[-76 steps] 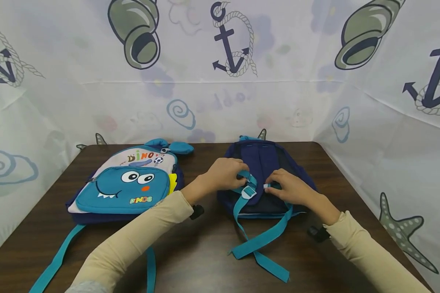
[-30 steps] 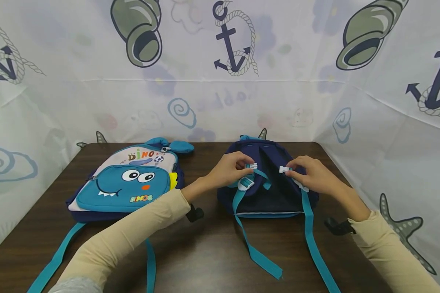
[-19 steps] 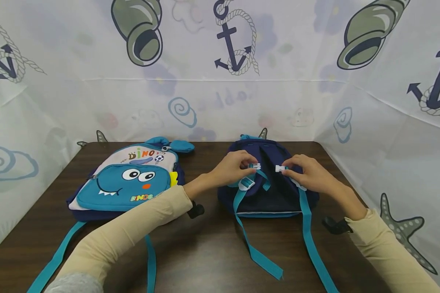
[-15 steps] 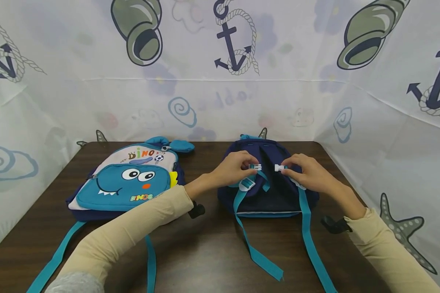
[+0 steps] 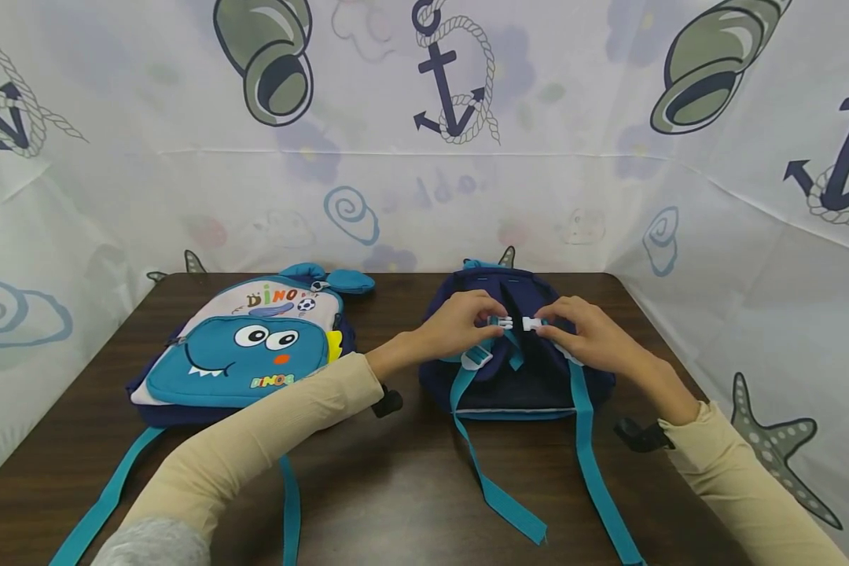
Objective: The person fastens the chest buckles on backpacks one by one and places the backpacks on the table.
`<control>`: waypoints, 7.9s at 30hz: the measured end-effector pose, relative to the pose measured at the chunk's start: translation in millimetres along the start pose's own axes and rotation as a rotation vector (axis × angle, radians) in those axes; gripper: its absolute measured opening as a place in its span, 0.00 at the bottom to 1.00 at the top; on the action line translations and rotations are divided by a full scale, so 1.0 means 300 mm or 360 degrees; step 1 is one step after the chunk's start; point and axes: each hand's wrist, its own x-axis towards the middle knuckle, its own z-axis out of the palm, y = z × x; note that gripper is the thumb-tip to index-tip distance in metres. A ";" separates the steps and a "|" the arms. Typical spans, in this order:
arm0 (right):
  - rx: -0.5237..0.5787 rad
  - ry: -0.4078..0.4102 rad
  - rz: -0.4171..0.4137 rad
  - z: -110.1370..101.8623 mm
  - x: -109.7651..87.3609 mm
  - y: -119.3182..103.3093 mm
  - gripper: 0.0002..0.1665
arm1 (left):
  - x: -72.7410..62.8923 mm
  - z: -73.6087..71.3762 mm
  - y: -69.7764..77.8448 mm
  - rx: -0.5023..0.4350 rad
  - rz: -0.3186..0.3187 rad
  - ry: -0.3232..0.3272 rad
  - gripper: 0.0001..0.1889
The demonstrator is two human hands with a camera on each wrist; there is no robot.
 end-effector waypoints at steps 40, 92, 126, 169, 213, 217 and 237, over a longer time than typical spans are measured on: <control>0.0056 0.0118 -0.0276 0.063 -0.001 0.007 0.15 | 0.017 0.024 0.028 0.0115 0.0191 -0.0050 0.22; -0.0530 -0.0803 -0.0347 0.390 0.498 -0.621 0.56 | -0.734 -0.502 -0.249 0.0771 -0.0978 -0.0452 0.51; -0.0372 -0.0657 -0.0062 0.755 0.639 -1.090 0.63 | -1.066 -0.637 -0.416 -0.0279 -0.1491 -0.0045 0.49; 0.0998 0.0002 0.0095 0.732 0.637 -1.022 0.60 | -0.794 -0.695 -0.176 0.0134 -0.0732 0.1308 0.19; -0.0999 -0.0374 -0.1233 0.099 0.736 -1.039 0.68 | -0.688 -0.664 -0.153 -0.1299 -0.0390 0.1117 0.31; -0.1260 -0.0494 -0.1242 0.115 0.729 -1.073 0.68 | -0.713 -0.666 -0.188 -0.1416 -0.0448 0.1144 0.31; -0.1623 -0.0740 -0.1139 0.130 0.723 -1.127 0.67 | -0.739 -0.603 -0.323 -0.1431 -0.0800 0.0951 0.32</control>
